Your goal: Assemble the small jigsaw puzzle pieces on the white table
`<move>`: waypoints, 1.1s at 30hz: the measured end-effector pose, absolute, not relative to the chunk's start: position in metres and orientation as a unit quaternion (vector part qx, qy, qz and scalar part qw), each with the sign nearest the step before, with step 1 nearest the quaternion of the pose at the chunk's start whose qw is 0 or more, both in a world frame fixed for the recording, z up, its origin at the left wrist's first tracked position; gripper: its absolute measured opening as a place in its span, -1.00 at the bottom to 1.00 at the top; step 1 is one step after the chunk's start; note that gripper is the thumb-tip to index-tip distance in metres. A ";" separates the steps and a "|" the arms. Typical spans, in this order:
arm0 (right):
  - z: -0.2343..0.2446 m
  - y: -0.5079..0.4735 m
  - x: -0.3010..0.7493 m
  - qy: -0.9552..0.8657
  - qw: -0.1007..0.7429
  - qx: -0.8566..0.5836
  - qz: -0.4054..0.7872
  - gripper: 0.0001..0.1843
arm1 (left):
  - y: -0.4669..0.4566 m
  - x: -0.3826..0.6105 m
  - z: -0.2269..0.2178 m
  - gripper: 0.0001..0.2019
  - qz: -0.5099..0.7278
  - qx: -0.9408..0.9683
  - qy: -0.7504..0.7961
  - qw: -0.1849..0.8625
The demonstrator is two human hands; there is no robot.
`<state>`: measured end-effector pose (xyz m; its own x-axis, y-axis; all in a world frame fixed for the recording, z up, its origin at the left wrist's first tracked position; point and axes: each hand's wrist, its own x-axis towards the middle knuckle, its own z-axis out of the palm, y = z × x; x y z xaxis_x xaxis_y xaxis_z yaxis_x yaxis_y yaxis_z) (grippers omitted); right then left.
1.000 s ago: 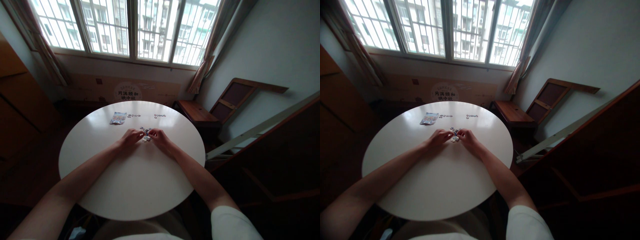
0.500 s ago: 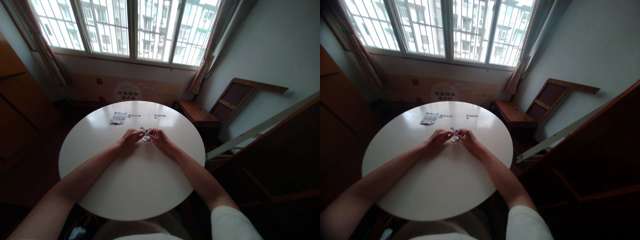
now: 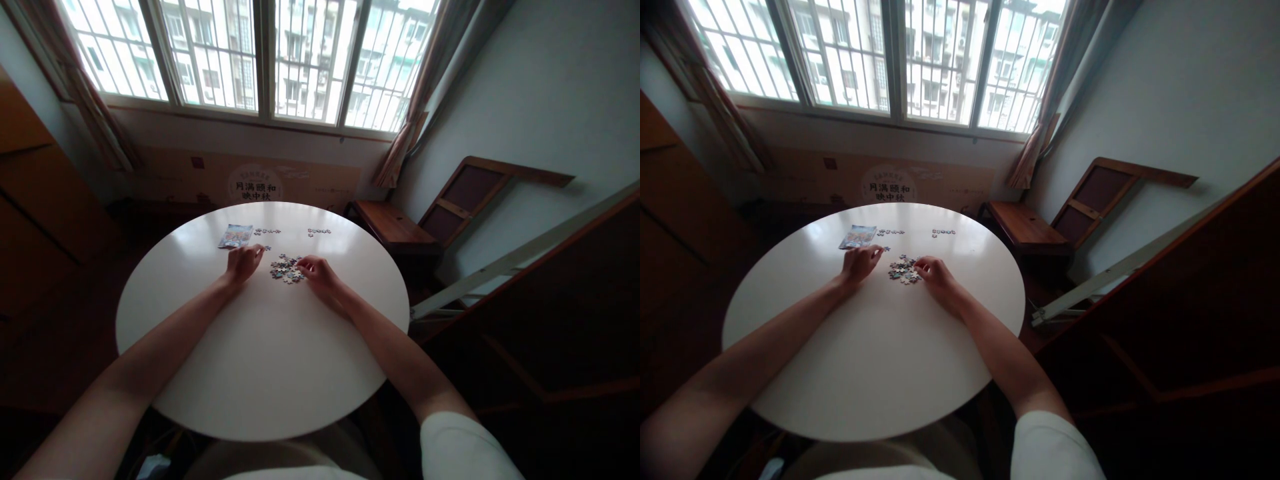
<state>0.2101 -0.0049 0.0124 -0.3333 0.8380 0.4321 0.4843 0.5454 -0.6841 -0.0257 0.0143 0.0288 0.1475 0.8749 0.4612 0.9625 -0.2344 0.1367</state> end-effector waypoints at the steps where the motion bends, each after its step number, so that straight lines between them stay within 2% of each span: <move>1: 0.012 -0.005 0.210 -0.785 0.396 -0.421 0.223 -0.85 | 0.015 -0.028 0.029 -0.67 -0.216 -0.747 -0.622 0.090; 6: 0.012 -0.005 0.210 -0.788 0.395 -0.421 0.215 -0.86 | 0.016 -0.029 0.029 -0.67 -0.158 -0.741 -0.650 0.061; 15: 0.010 -0.003 0.211 -0.790 0.398 -0.414 0.213 -0.85 | 0.017 -0.027 0.027 -0.64 -0.133 -0.734 -0.664 0.050; 27: 0.011 -0.003 0.211 -0.790 0.396 -0.417 0.215 -0.84 | 0.007 -0.018 0.033 -0.68 -0.177 -0.738 -0.647 0.072; 33: 0.011 -0.004 0.210 -0.787 0.396 -0.418 0.220 -0.84 | 0.001 -0.009 0.032 -0.58 -0.143 -0.759 -0.633 0.053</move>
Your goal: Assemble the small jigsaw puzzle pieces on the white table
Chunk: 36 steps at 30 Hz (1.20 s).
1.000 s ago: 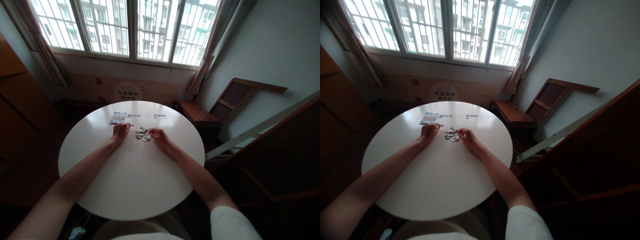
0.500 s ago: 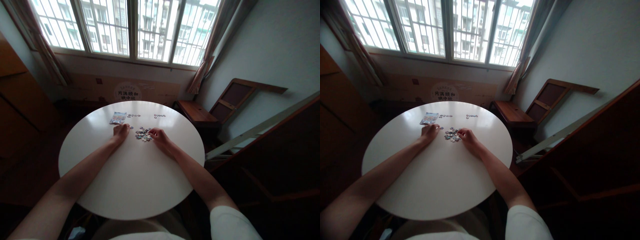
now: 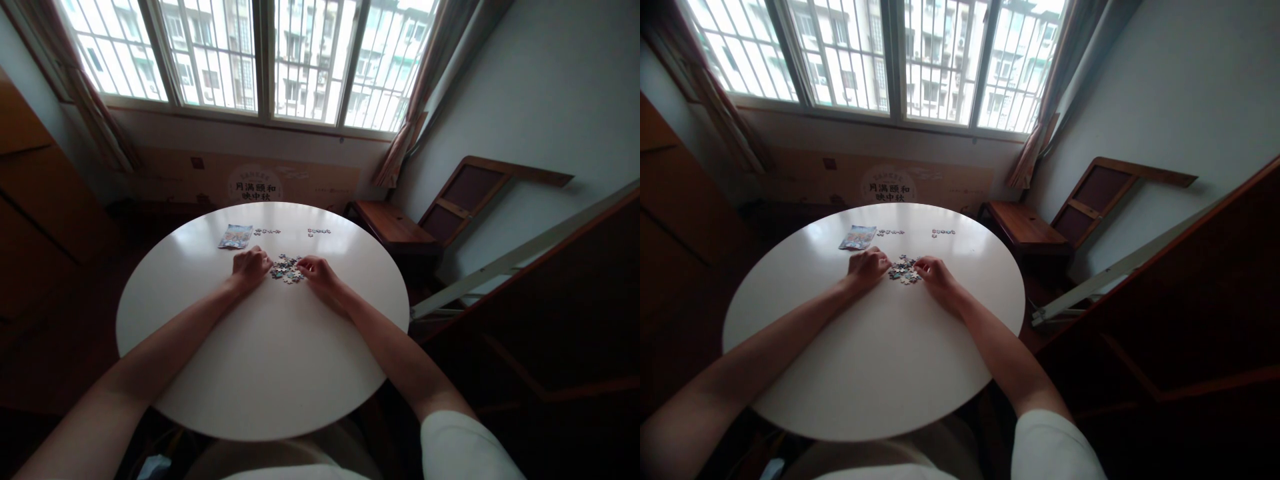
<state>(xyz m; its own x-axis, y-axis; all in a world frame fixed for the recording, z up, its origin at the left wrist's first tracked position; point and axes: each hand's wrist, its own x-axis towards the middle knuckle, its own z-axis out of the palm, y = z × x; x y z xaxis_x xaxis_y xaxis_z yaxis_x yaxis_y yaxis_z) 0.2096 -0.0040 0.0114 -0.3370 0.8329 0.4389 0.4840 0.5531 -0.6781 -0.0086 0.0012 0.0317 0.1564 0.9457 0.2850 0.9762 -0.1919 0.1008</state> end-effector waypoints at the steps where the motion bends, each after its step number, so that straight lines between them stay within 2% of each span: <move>1: 0.012 -0.004 0.209 -0.787 0.396 -0.418 0.221 -0.84 | 0.001 -0.007 0.031 -0.57 -0.139 -0.762 -0.631 0.051; 7: 0.015 -0.007 0.206 -0.786 0.393 -0.422 0.222 -0.84 | 0.001 -0.005 0.030 -0.57 -0.164 -0.781 -0.597 0.078; 20: 0.011 -0.007 0.204 -0.795 0.383 -0.418 0.215 -0.84 | 0.028 -0.008 0.019 -0.44 -0.133 -0.772 -0.620 0.030; 28: 0.021 -0.011 0.205 -0.774 0.449 -0.414 0.166 -0.83 | 0.062 -0.007 0.019 -0.34 -0.102 -0.762 -0.640 0.000; 36: 0.021 -0.011 0.205 -0.778 0.443 -0.413 0.167 -0.82 | 0.073 -0.005 0.017 -0.29 -0.097 -0.736 -0.670 -0.019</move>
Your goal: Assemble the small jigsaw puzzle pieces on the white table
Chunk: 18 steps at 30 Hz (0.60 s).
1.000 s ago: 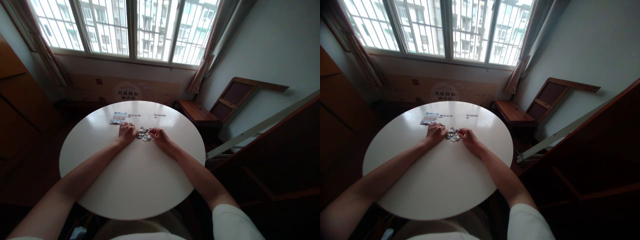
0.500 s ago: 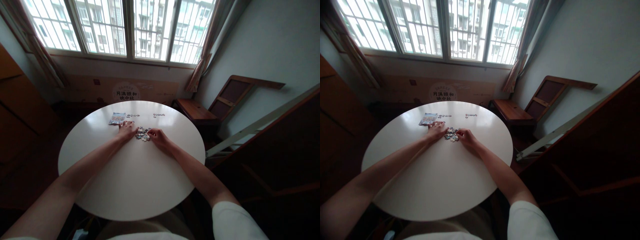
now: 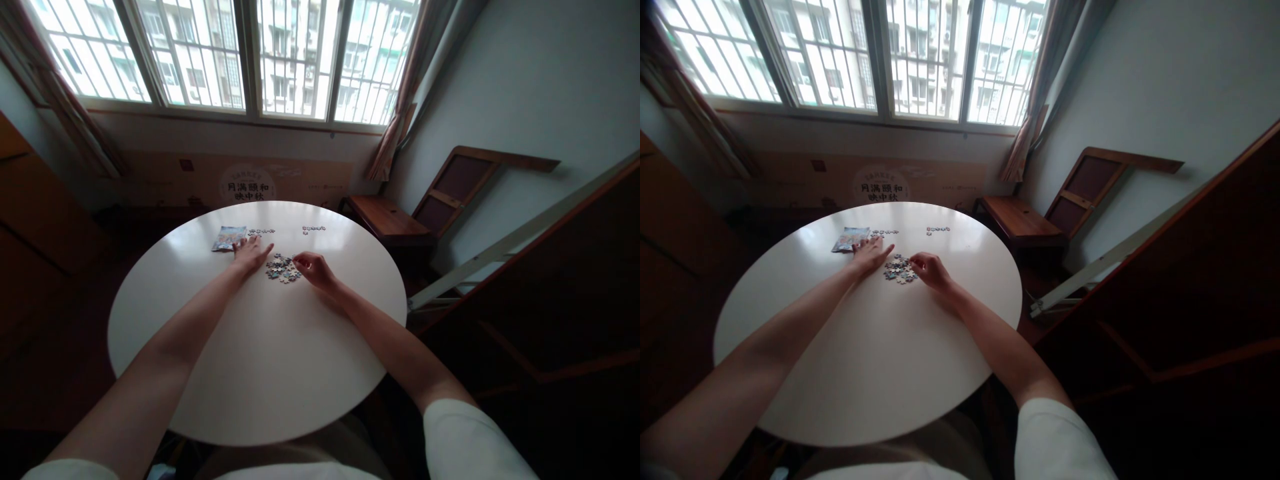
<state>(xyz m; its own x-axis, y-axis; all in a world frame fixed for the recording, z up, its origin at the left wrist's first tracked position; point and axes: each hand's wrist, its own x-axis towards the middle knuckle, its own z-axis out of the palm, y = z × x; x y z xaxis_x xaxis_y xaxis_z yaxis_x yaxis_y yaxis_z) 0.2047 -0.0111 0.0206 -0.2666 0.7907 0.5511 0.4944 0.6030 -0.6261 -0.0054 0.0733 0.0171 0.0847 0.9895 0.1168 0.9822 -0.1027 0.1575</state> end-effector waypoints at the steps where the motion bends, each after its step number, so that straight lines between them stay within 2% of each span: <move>1: 0.020 -0.011 0.205 -0.778 0.443 -0.412 0.168 -0.82 | 0.074 -0.005 0.018 -0.29 0.096 0.735 0.671 0.019; 18: 0.019 -0.010 0.206 -0.775 0.441 -0.415 0.178 -0.83 | 0.077 -0.004 0.017 -0.26 0.092 0.731 0.676 0.020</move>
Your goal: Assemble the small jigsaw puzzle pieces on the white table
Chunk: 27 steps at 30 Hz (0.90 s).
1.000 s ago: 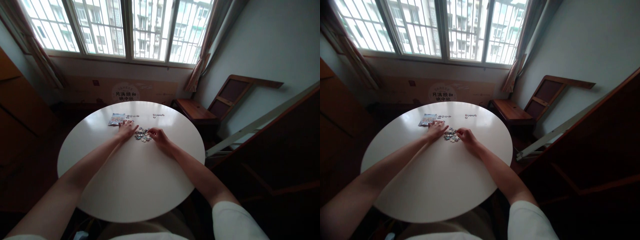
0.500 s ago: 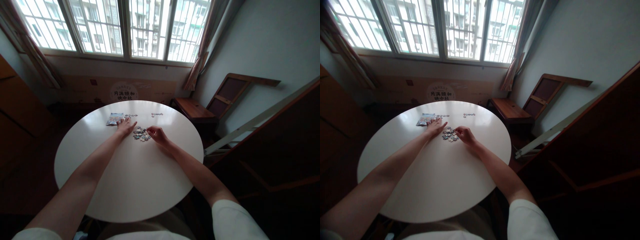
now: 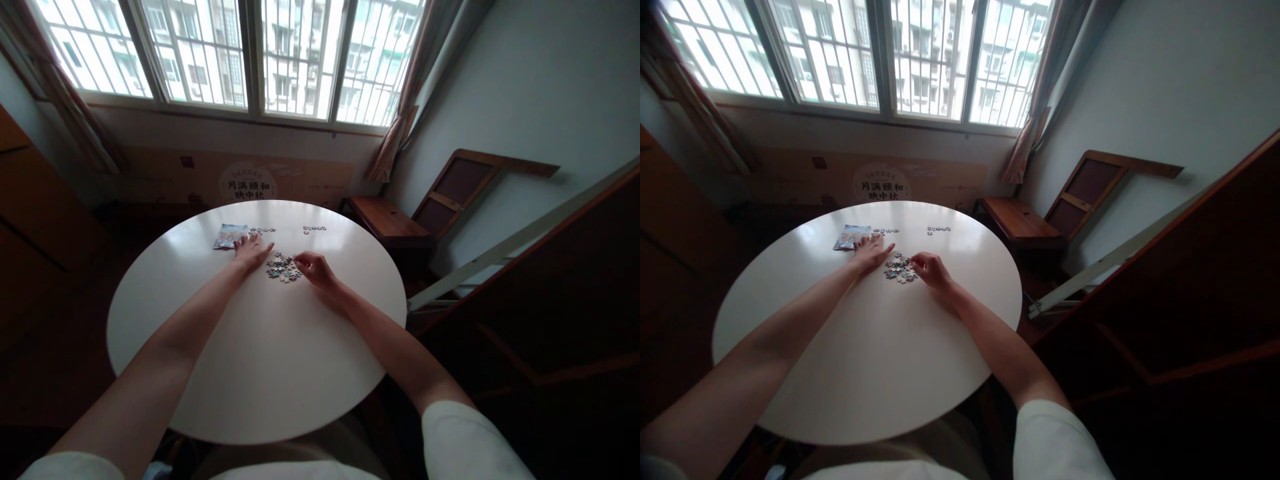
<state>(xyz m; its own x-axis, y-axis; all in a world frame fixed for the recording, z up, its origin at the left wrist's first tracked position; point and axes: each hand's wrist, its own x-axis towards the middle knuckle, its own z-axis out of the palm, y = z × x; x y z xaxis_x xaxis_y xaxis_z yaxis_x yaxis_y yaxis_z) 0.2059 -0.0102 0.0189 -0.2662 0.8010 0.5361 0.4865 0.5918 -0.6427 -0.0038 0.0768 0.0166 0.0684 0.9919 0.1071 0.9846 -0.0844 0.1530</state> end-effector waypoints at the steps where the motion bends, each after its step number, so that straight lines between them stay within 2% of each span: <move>1: 0.019 -0.010 0.206 -0.776 0.441 -0.415 0.179 -0.83 | 0.077 -0.004 0.016 -0.26 0.093 0.730 0.677 0.020; 22: 0.018 -0.009 0.206 -0.781 0.439 -0.408 0.173 -0.83 | 0.079 -0.005 0.014 -0.22 0.094 0.729 0.677 0.024; 27: 0.019 -0.010 0.207 -0.779 0.442 -0.411 0.168 -0.83 | 0.079 -0.005 0.011 -0.27 0.130 0.728 0.673 0.014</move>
